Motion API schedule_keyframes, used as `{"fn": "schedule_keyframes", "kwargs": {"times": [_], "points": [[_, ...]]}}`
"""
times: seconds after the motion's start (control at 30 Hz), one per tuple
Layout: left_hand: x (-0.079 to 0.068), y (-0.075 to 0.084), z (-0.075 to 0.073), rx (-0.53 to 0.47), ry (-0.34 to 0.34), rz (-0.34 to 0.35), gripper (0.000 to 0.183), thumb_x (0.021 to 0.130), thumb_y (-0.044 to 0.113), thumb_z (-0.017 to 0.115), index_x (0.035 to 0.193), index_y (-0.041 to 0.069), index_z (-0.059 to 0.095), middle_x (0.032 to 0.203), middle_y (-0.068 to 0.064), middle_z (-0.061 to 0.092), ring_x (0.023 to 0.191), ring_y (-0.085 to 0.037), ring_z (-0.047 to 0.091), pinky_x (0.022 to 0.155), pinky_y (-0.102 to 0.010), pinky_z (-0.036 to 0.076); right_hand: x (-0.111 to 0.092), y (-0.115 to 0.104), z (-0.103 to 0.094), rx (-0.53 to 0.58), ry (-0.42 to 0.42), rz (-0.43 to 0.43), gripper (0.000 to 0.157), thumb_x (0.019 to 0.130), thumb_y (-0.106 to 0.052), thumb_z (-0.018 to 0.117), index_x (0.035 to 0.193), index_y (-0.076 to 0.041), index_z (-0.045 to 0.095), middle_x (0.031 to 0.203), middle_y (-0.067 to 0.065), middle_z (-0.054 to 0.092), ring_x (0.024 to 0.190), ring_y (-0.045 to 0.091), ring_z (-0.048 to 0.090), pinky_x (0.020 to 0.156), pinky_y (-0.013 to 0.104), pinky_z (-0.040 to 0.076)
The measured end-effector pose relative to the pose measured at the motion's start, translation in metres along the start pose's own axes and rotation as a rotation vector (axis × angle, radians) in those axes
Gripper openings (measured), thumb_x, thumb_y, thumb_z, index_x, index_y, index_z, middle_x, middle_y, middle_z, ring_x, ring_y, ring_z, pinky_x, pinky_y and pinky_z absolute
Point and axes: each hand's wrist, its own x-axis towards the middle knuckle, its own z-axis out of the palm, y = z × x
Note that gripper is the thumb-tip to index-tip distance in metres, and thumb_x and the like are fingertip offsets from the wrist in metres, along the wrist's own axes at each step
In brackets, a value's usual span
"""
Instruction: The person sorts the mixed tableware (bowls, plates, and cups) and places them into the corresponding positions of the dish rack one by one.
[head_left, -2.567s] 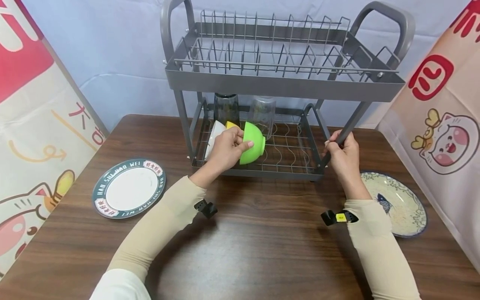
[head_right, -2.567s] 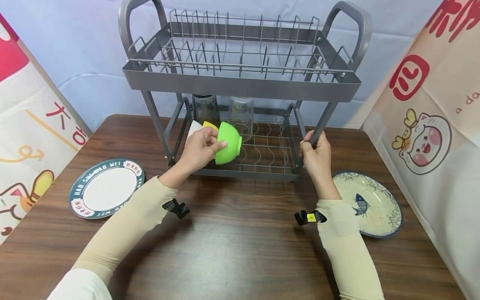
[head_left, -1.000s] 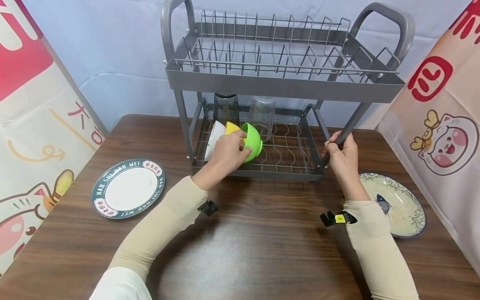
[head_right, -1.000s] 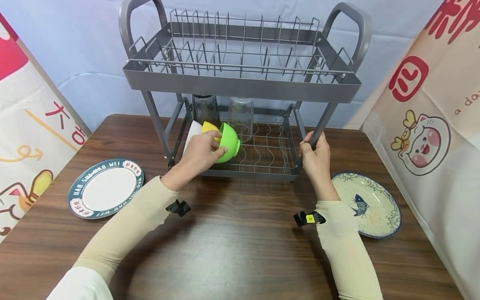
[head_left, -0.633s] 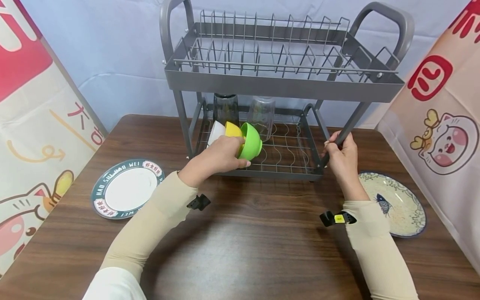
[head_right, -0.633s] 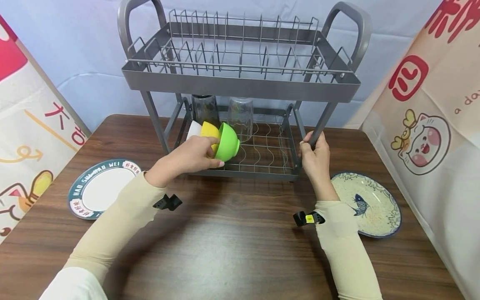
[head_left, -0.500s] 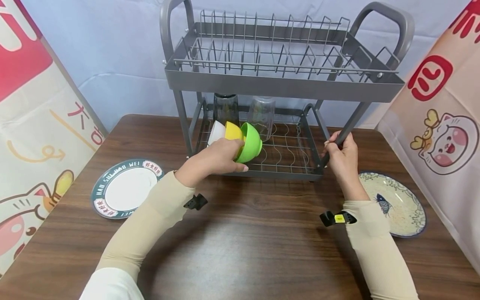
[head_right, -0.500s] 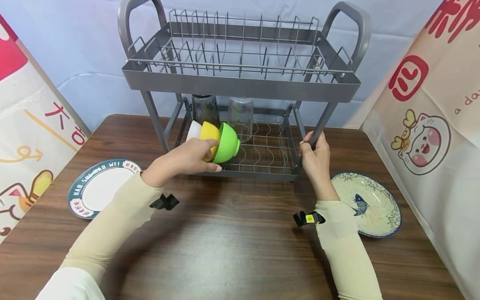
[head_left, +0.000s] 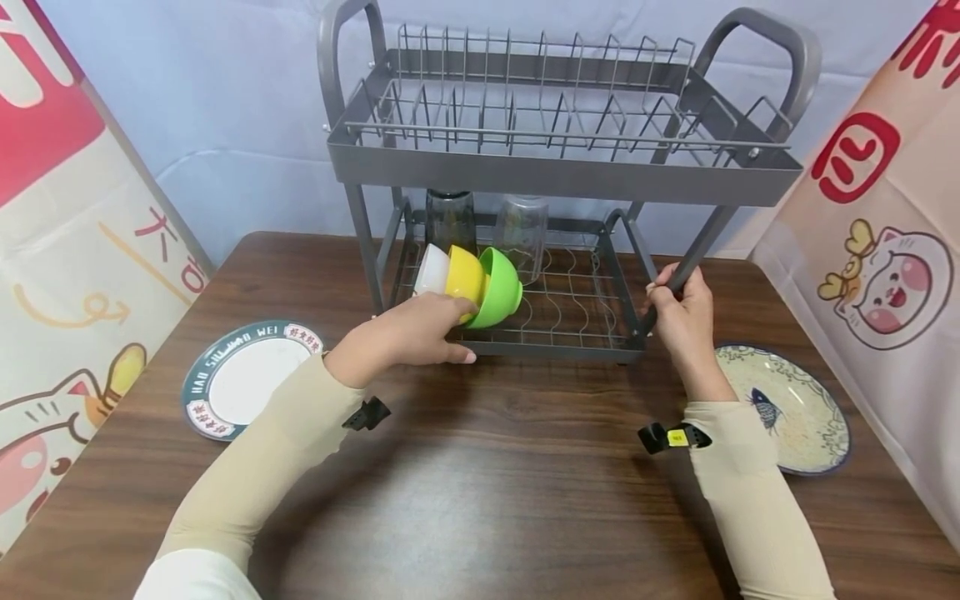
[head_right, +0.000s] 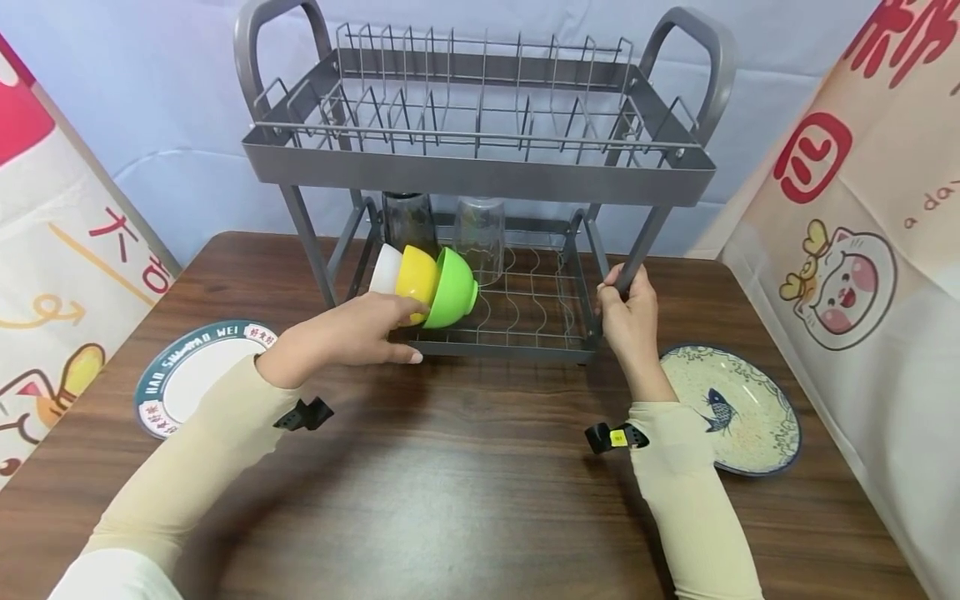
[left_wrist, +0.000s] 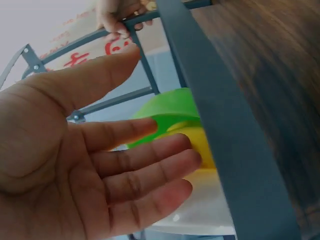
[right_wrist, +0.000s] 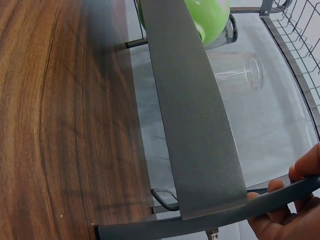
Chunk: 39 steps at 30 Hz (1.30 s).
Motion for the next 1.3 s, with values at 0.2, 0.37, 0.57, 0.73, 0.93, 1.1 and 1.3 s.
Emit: {"fn": "schedule_keyframes", "kwargs": {"times": [0.2, 0.37, 0.57, 0.73, 0.93, 1.1, 1.3], "points": [[-0.010, -0.005, 0.008, 0.092, -0.011, 0.090, 0.056, 0.081, 0.035, 0.071, 0.128, 0.011, 0.054, 0.120, -0.006, 0.052, 0.103, -0.020, 0.051, 0.089, -0.037, 0.042, 0.000, 0.001, 0.000, 0.015, -0.002, -0.008, 0.009, 0.089, 0.004, 0.045, 0.091, -0.005, 0.048, 0.073, 0.011, 0.051, 0.061, 0.020, 0.054, 0.057, 0.027, 0.047], [-0.015, -0.009, 0.015, 0.219, 0.073, 0.177, 0.050, 0.078, 0.038, 0.072, 0.120, 0.013, 0.061, 0.108, -0.004, 0.055, 0.092, -0.020, 0.052, 0.082, -0.036, 0.044, 0.000, 0.001, 0.000, 0.013, -0.004, -0.004, 0.009, 0.089, 0.004, 0.045, 0.090, -0.005, 0.048, 0.075, 0.014, 0.052, 0.062, 0.022, 0.055, 0.056, 0.027, 0.047], [-0.020, -0.012, 0.020, 0.279, 0.137, 0.214, 0.047, 0.076, 0.038, 0.072, 0.115, 0.013, 0.063, 0.105, -0.004, 0.055, 0.091, -0.023, 0.051, 0.081, -0.037, 0.044, 0.000, 0.001, 0.000, 0.012, -0.007, -0.002, 0.010, 0.089, 0.004, 0.045, 0.091, -0.004, 0.048, 0.077, 0.015, 0.053, 0.062, 0.022, 0.055, 0.057, 0.027, 0.047], [-0.020, -0.012, 0.020, 0.275, 0.149, 0.215, 0.044, 0.076, 0.037, 0.072, 0.113, 0.016, 0.064, 0.102, -0.002, 0.055, 0.086, -0.021, 0.051, 0.076, -0.037, 0.045, 0.000, 0.002, 0.000, 0.012, -0.007, -0.004, 0.010, 0.090, 0.004, 0.044, 0.091, -0.005, 0.048, 0.077, 0.014, 0.052, 0.062, 0.022, 0.055, 0.058, 0.027, 0.048], [-0.020, -0.012, 0.021, 0.282, 0.159, 0.219, 0.042, 0.076, 0.037, 0.073, 0.111, 0.017, 0.065, 0.099, -0.002, 0.054, 0.085, -0.022, 0.050, 0.075, -0.036, 0.044, 0.000, 0.002, 0.000, 0.020, -0.008, 0.004, 0.009, 0.089, 0.004, 0.044, 0.092, -0.004, 0.048, 0.079, 0.018, 0.052, 0.062, 0.022, 0.055, 0.057, 0.027, 0.048], [-0.025, -0.015, 0.023, 0.253, 0.196, 0.225, 0.040, 0.076, 0.036, 0.073, 0.109, 0.016, 0.066, 0.099, -0.001, 0.054, 0.077, -0.020, 0.051, 0.070, -0.035, 0.046, 0.001, 0.002, 0.000, 0.014, -0.013, 0.014, 0.009, 0.090, 0.003, 0.045, 0.092, -0.005, 0.048, 0.077, 0.013, 0.051, 0.063, 0.022, 0.054, 0.058, 0.028, 0.048], [-0.037, -0.022, 0.024, 0.199, 0.265, 0.226, 0.036, 0.076, 0.034, 0.072, 0.106, 0.016, 0.067, 0.102, 0.001, 0.054, 0.077, -0.021, 0.056, 0.067, -0.036, 0.049, 0.002, 0.004, -0.001, 0.009, -0.012, 0.017, 0.009, 0.090, 0.003, 0.044, 0.092, -0.004, 0.048, 0.077, 0.012, 0.052, 0.063, 0.022, 0.054, 0.058, 0.028, 0.048]]}}
